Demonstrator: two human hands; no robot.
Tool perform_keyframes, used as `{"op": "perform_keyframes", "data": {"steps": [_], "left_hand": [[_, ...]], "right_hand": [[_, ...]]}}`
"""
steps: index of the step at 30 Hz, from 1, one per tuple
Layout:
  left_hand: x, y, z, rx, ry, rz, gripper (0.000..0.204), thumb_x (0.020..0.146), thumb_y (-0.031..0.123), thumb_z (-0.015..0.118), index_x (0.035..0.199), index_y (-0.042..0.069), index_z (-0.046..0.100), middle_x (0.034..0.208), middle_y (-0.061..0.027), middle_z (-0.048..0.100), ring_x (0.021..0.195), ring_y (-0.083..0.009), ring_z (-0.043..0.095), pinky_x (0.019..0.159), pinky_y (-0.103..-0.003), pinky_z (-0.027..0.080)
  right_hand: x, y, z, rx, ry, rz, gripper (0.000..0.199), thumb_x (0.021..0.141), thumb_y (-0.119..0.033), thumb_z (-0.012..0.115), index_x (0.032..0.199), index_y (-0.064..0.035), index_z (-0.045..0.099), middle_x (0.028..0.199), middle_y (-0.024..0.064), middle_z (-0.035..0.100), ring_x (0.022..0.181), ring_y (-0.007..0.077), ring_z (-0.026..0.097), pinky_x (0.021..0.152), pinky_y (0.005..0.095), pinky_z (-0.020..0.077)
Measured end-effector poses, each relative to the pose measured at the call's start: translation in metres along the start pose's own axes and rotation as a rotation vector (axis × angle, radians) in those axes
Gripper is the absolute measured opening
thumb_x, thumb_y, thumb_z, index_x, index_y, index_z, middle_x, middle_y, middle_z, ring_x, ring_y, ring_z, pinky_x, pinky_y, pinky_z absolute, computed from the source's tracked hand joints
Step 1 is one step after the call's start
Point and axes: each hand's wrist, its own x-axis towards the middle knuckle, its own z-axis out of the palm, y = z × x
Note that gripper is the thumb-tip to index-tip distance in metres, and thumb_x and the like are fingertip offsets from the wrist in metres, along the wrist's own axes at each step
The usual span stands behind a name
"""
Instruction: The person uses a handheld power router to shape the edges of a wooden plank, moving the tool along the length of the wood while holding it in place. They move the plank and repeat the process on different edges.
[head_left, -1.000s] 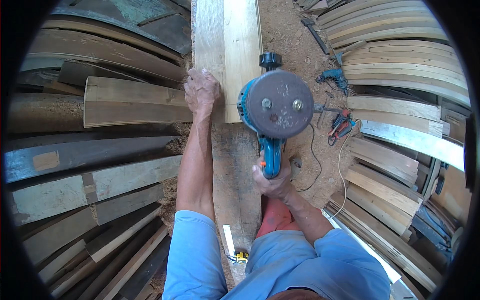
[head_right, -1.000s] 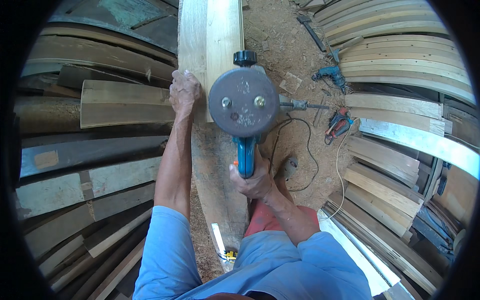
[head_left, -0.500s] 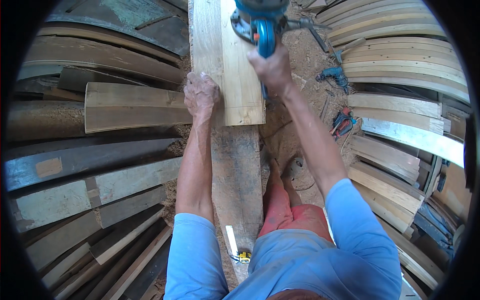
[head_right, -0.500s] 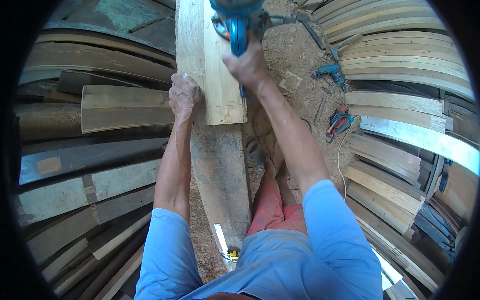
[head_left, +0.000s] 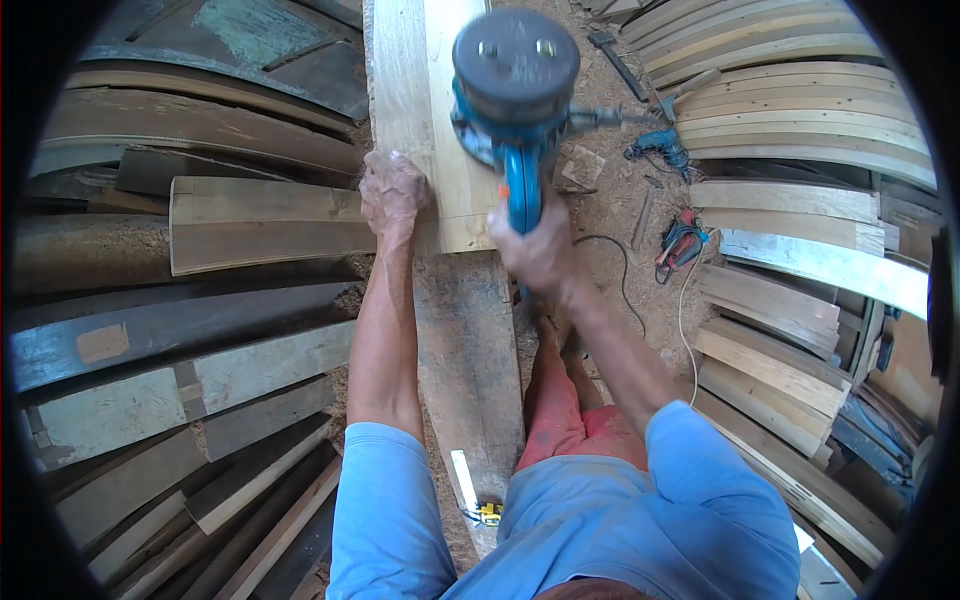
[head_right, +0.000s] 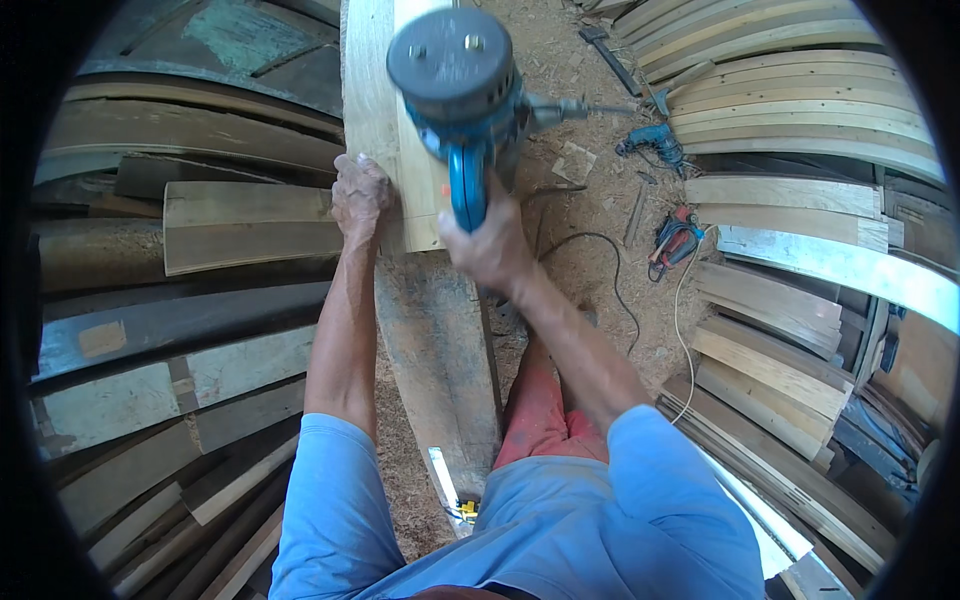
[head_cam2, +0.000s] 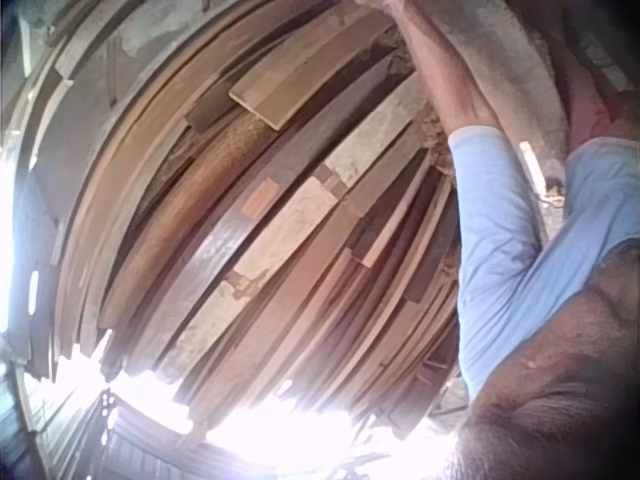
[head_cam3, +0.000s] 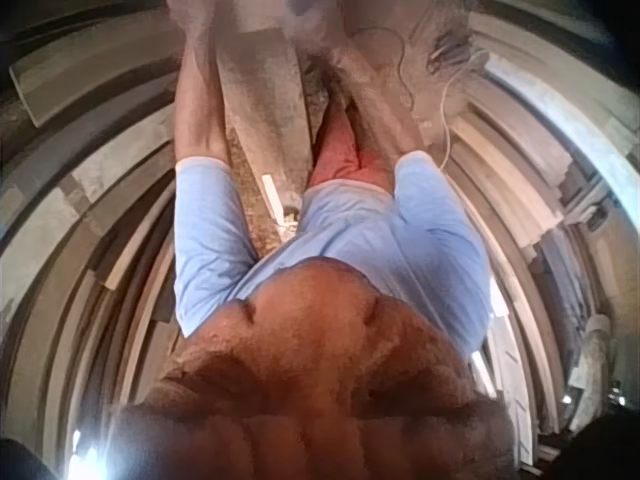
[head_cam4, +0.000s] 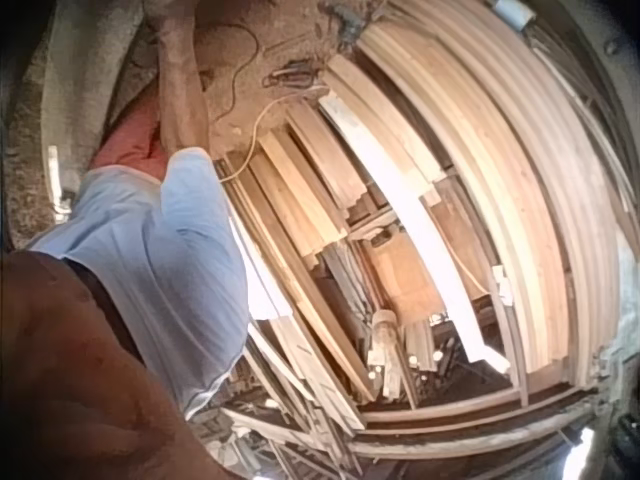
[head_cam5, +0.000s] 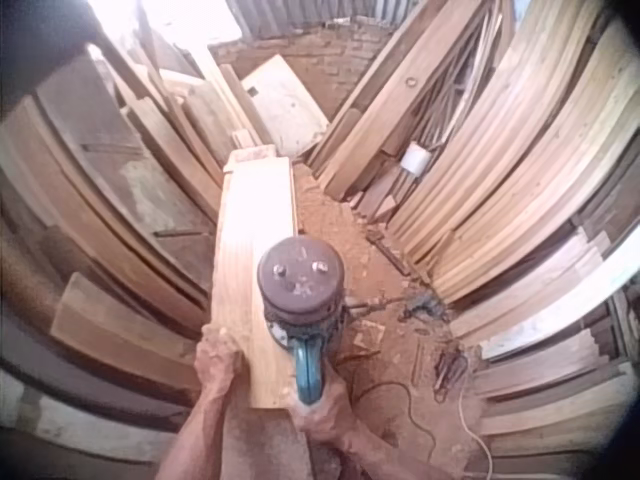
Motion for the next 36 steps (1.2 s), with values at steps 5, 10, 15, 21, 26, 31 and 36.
{"op": "perform_keyframes", "data": {"steps": [5, 10, 15, 21, 26, 31, 36], "left_hand": [[0.002, 0.004, 0.002, 0.001, 0.009, 0.014, 0.042, 0.105, 0.038, 0.046, 0.118, -0.002, 0.052, 0.117, -0.0302, 0.067, 0.112, -0.0484, 0.063, 0.094, -0.058, 0.051], [-0.001, 0.003, -0.002, 0.002, 0.008, 0.011, 0.042, 0.105, 0.038, 0.046, 0.118, -0.002, 0.051, 0.115, -0.0299, 0.068, 0.112, -0.0488, 0.064, 0.093, -0.058, 0.051], [-0.002, 0.007, -0.004, 0.0, 0.02, -0.007, 0.042, 0.105, 0.038, 0.047, 0.118, -0.002, 0.051, 0.114, -0.0295, 0.068, 0.112, -0.0482, 0.063, 0.093, -0.058, 0.051], [-0.001, 0.008, 0.001, 0.009, 0.012, -0.015, 0.042, 0.104, 0.038, 0.048, 0.119, -0.001, 0.051, 0.115, -0.0289, 0.068, 0.112, -0.0473, 0.063, 0.093, -0.057, 0.051], [-0.001, 0.004, -0.001, -0.002, -0.005, -0.036, 0.042, 0.104, 0.037, 0.049, 0.121, 0.0, 0.051, 0.115, -0.0294, 0.067, 0.111, -0.0467, 0.063, 0.093, -0.056, 0.051], [-0.002, 0.012, -0.006, -0.002, -0.026, -0.019, 0.041, 0.104, 0.036, 0.048, 0.122, 0.0, 0.05, 0.114, -0.0293, 0.067, 0.11, -0.047, 0.063, 0.094, -0.057, 0.05], [-0.001, 0.007, -0.003, -0.009, 0.004, -0.002, 0.041, 0.106, 0.038, 0.044, 0.121, 0.0, 0.049, 0.112, -0.0323, 0.067, 0.108, -0.0509, 0.064, 0.092, -0.06, 0.05]], "right_hand": [[-0.12, 0.012, 0.006, -0.054, 0.013, -0.064, 0.033, 0.086, -0.011, 0.073, 0.113, -0.0007, 0.057, 0.082, 0.0067, 0.063, 0.066, 0.018, 0.064, 0.063, 0.0369, 0.0545], [-0.188, 0.006, 0.007, -0.107, -0.006, -0.081, 0.031, 0.085, -0.011, 0.074, 0.11, 0.0003, 0.059, 0.078, 0.0071, 0.059, 0.064, 0.022, 0.062, 0.058, 0.0393, 0.0495], [-0.173, 0.02, 0.013, -0.137, 0.003, -0.169, 0.033, 0.084, -0.01, 0.073, 0.111, 0.0019, 0.057, 0.08, 0.0099, 0.058, 0.063, 0.0223, 0.061, 0.057, 0.0408, 0.0486], [-0.084, 0.012, 0.011, -0.014, 0.073, -0.076, 0.044, 0.084, -0.009, 0.072, 0.122, 0.0032, 0.054, 0.085, 0.0125, 0.062, 0.068, 0.022, 0.064, 0.062, 0.0401, 0.0523], [0.026, 0.015, 0.009, 0.052, 0.063, -0.003, 0.05, 0.084, -0.01, 0.069, 0.131, 0.0002, 0.054, 0.09, 0.0106, 0.065, 0.073, 0.0195, 0.065, 0.069, 0.0363, 0.0552], [0.173, 0.044, -0.001, -0.094, 0.137, -0.227, 0.045, 0.078, -0.014, 0.074, 0.119, -0.0019, 0.062, 0.097, 0.0134, 0.07, 0.083, 0.0222, 0.069, 0.076, 0.0382, 0.0577], [0.251, 0.022, 0.0, -0.073, 0.216, -0.416, 0.023, 0.082, -0.012, 0.07, 0.103, -0.0055, 0.066, 0.085, 0.0065, 0.067, 0.076, 0.0154, 0.065, 0.066, 0.0339, 0.0536]]}}
